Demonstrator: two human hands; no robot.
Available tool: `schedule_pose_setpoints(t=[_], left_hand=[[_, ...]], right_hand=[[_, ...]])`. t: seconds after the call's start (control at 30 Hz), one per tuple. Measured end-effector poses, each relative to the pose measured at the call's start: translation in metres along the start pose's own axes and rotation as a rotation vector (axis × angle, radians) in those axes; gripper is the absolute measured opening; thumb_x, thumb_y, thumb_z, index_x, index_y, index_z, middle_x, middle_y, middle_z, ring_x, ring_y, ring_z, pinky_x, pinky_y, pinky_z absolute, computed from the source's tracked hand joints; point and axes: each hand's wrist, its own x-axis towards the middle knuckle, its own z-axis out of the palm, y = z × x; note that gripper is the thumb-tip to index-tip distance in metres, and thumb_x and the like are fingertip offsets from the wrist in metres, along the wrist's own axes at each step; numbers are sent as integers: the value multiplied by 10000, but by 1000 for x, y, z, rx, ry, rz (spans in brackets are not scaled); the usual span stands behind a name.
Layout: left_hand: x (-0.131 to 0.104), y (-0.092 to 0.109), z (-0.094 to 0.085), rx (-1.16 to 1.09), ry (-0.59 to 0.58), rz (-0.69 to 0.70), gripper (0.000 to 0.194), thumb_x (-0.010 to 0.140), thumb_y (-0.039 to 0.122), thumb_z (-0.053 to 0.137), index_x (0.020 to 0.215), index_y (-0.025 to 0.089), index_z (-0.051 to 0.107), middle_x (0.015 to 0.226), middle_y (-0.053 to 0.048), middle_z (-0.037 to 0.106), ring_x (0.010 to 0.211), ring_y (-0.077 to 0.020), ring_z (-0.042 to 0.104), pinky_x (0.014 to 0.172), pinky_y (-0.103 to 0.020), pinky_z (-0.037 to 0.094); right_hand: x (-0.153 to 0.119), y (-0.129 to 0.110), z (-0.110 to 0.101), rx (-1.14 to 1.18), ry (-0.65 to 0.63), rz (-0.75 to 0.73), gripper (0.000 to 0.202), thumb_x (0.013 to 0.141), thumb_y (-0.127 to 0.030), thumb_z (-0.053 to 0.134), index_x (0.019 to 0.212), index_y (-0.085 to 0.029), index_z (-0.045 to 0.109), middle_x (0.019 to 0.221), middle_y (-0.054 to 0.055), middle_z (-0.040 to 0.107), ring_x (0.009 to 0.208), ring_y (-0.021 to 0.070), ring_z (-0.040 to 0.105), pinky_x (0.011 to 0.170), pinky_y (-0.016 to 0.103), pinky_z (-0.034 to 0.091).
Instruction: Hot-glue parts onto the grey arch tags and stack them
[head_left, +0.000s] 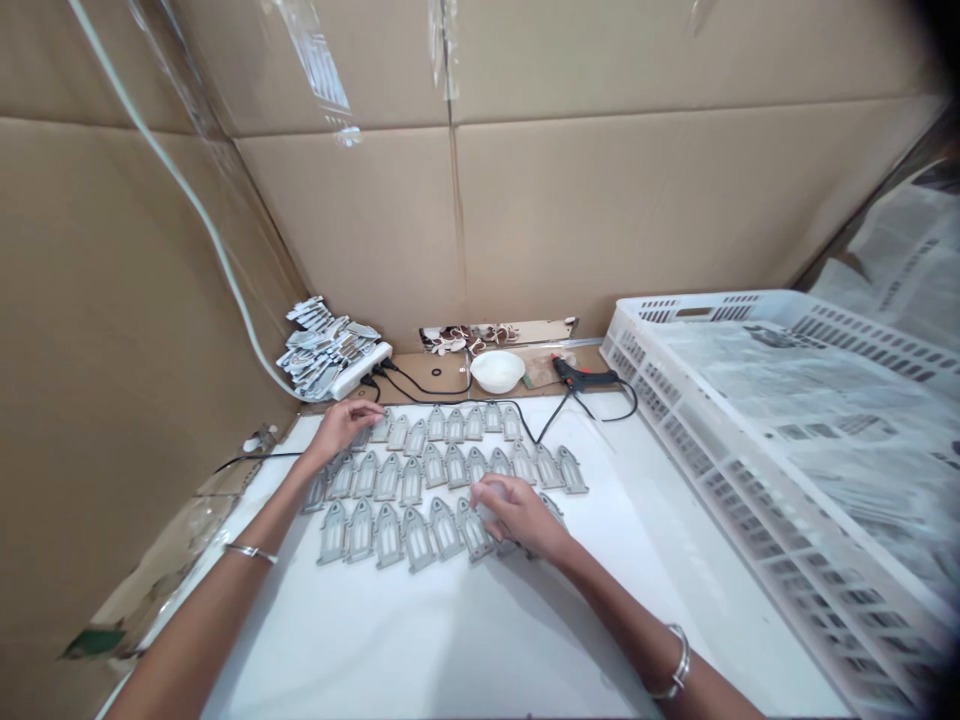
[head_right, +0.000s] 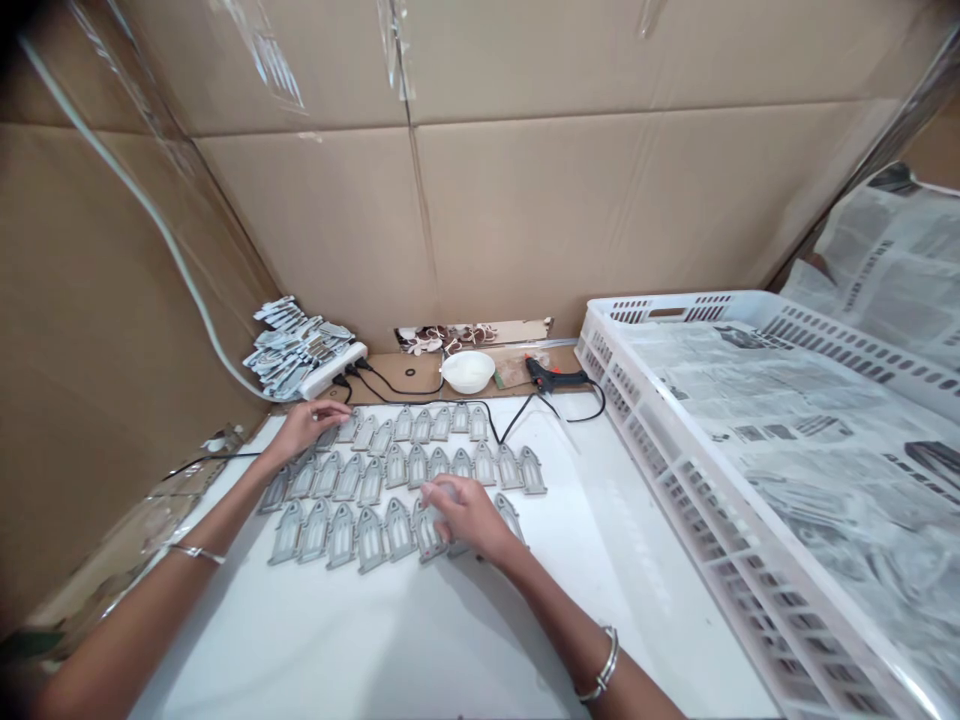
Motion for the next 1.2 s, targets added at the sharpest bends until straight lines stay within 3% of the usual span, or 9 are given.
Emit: schedule_pose_setpoints(t=[0.5, 0.8, 0.97, 1.1, 1.2], left_hand=[[1, 0, 1, -25, -19, -4, 458, 720, 592, 724, 882, 167, 773, 893, -96, 777, 757, -215, 661, 732, -297, 498], [3, -8, 6, 102, -14, 63, 414, 726, 614, 721, 841, 222, 786, 912, -94, 742, 864, -251, 603, 852, -352, 451], [1, -9, 6, 252, 0, 81, 419, 764, 595, 688, 937, 226, 786, 981, -106, 700, 976, -291, 578, 939, -394, 411], [0, -2, 1, 409, -35, 88, 315, 773, 521, 700, 891, 243, 790, 1007, -101, 678, 1013, -311, 540, 941, -412, 398], [-3, 20, 0, 479, -57, 129, 274, 786, 475, 695, 868, 232, 792, 1000, -111, 668, 1012, -318, 521, 942, -430, 393]], right_hand=[[0, 0, -1, -7, 3, -6, 325, 914, -491, 540, 774, -201, 584, 468, -81, 392, 397, 86, 373, 435, 225, 248], [0, -2, -2, -9, -2, 4, 331, 914, -498, 540, 784, -198, 585, 463, -74, 387, 409, 96, 388, 452, 222, 259], [-1, -3, -2, -9, 3, 4, 313, 927, -468, 530, 781, -196, 586, 469, -78, 398, 404, 87, 373, 455, 223, 268], [0, -1, -2, -7, -2, -6, 321, 927, -473, 531, 787, -190, 589, 451, -71, 423, 408, 88, 385, 440, 211, 261], [-1, -3, -3, 21, 6, 8, 351, 930, -509, 526, 802, -188, 590, 445, -65, 439, 401, 83, 367, 416, 201, 230]])
